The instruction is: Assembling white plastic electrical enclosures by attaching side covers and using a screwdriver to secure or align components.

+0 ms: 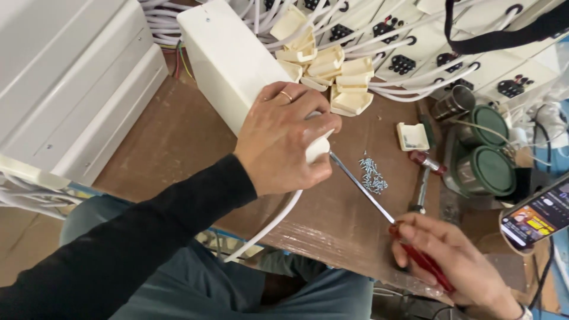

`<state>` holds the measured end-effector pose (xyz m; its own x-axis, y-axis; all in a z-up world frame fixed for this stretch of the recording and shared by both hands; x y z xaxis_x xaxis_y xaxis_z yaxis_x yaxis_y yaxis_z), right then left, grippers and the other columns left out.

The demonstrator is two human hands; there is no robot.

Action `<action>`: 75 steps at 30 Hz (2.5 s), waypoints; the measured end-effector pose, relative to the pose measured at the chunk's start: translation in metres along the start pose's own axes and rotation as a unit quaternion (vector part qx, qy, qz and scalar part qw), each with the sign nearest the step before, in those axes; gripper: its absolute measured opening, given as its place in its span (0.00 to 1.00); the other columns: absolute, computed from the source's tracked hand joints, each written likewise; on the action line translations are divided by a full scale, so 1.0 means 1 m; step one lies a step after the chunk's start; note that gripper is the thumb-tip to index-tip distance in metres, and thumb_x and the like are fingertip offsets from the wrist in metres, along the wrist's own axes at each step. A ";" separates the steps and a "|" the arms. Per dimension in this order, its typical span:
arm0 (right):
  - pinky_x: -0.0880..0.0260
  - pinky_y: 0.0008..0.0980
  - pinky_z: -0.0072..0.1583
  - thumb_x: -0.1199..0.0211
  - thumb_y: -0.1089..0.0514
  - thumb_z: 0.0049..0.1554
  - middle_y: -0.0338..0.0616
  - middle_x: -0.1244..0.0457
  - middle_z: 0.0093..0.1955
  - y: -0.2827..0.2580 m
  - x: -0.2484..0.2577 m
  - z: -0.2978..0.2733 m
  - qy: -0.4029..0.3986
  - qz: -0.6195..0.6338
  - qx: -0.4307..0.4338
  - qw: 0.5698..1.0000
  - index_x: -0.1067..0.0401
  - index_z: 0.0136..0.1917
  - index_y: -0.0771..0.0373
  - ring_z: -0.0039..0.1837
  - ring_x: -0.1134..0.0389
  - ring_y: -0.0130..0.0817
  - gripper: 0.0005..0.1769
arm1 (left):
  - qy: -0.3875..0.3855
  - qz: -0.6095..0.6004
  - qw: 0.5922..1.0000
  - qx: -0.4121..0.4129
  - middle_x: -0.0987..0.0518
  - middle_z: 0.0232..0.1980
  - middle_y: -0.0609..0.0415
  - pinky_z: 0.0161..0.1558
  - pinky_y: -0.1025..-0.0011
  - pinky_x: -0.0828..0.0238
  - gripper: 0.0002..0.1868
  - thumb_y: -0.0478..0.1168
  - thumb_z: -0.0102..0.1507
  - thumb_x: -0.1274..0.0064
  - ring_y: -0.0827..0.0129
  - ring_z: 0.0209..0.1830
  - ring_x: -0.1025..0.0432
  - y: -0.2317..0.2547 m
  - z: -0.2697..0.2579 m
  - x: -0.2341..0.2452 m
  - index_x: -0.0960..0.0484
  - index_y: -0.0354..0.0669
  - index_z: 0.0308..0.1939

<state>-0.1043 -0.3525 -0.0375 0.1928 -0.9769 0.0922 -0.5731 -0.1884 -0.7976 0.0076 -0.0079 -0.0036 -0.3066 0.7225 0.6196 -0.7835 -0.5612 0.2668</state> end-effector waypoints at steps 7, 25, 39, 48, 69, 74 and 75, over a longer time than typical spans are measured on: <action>0.25 0.22 0.47 0.29 0.63 0.50 0.44 0.27 0.46 0.001 -0.064 -0.024 0.178 -0.161 0.283 0.929 0.24 0.54 0.69 0.46 0.27 0.22 0.17 | 0.004 0.003 1.000 -0.003 0.24 0.48 0.57 0.65 0.53 0.39 0.18 0.46 0.49 0.38 0.58 0.56 0.30 0.000 0.000 -0.001 0.18 0.48 0.43; 0.29 0.25 0.39 0.29 0.55 0.50 0.41 0.29 0.39 -0.015 -0.072 -0.031 0.317 -0.402 0.346 0.786 0.22 0.52 0.66 0.36 0.28 0.25 0.18 | 0.012 0.007 1.000 -0.007 0.24 0.47 0.59 0.63 0.54 0.37 0.18 0.45 0.48 0.38 0.61 0.54 0.29 0.001 0.001 0.001 0.17 0.49 0.42; 0.25 0.24 0.43 0.29 0.57 0.50 0.44 0.27 0.44 -0.013 -0.060 -0.026 0.240 -0.237 0.270 0.902 0.24 0.52 0.69 0.42 0.27 0.25 0.19 | 0.002 0.008 1.000 -0.009 0.24 0.47 0.57 0.63 0.54 0.38 0.18 0.44 0.48 0.38 0.61 0.55 0.30 0.001 0.003 0.000 0.18 0.49 0.42; 0.24 0.26 0.45 0.29 0.61 0.53 0.39 0.26 0.42 0.002 -0.048 -0.016 0.298 -0.266 0.248 0.883 0.21 0.51 0.67 0.43 0.26 0.23 0.13 | 0.008 0.001 1.000 -0.009 0.23 0.48 0.57 0.62 0.55 0.36 0.17 0.43 0.50 0.38 0.58 0.54 0.29 0.001 0.002 -0.002 0.19 0.48 0.42; 0.25 0.22 0.43 0.26 0.62 0.48 0.40 0.25 0.39 0.116 -0.080 0.009 0.275 -0.187 0.326 0.885 0.20 0.51 0.62 0.41 0.24 0.23 0.16 | 0.031 -0.006 0.999 -0.023 0.20 0.50 0.59 0.64 0.57 0.38 0.07 0.42 0.64 0.45 0.61 0.57 0.27 -0.002 -0.003 -0.002 0.18 0.47 0.44; 0.24 0.23 0.45 0.26 0.62 0.47 0.40 0.25 0.40 0.080 -0.104 -0.010 0.303 -0.218 0.291 0.881 0.20 0.50 0.63 0.42 0.24 0.24 0.16 | 0.029 -0.016 0.999 -0.021 0.20 0.49 0.58 0.63 0.57 0.38 0.09 0.43 0.64 0.45 0.61 0.57 0.27 -0.002 -0.003 -0.003 0.17 0.47 0.46; 0.24 0.24 0.44 0.26 0.62 0.47 0.40 0.25 0.39 0.071 -0.109 -0.010 0.310 -0.238 0.274 0.879 0.19 0.50 0.63 0.41 0.23 0.24 0.16 | 0.023 -0.011 0.999 -0.023 0.19 0.50 0.57 0.63 0.57 0.38 0.10 0.43 0.64 0.45 0.60 0.58 0.27 -0.003 -0.002 -0.001 0.17 0.47 0.47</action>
<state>-0.1737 -0.2608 -0.0986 -0.2616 -0.7006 0.6639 -0.0422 -0.6789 -0.7330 0.0093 -0.0057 -0.0069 -0.3137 0.7527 0.5789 -0.8140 -0.5271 0.2442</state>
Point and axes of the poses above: each hand's wrist, its own z-axis towards the middle knuckle, its own x-axis out of the back of the hand, y = z × x, the point moved 1 cm from there along z, towards the middle knuckle
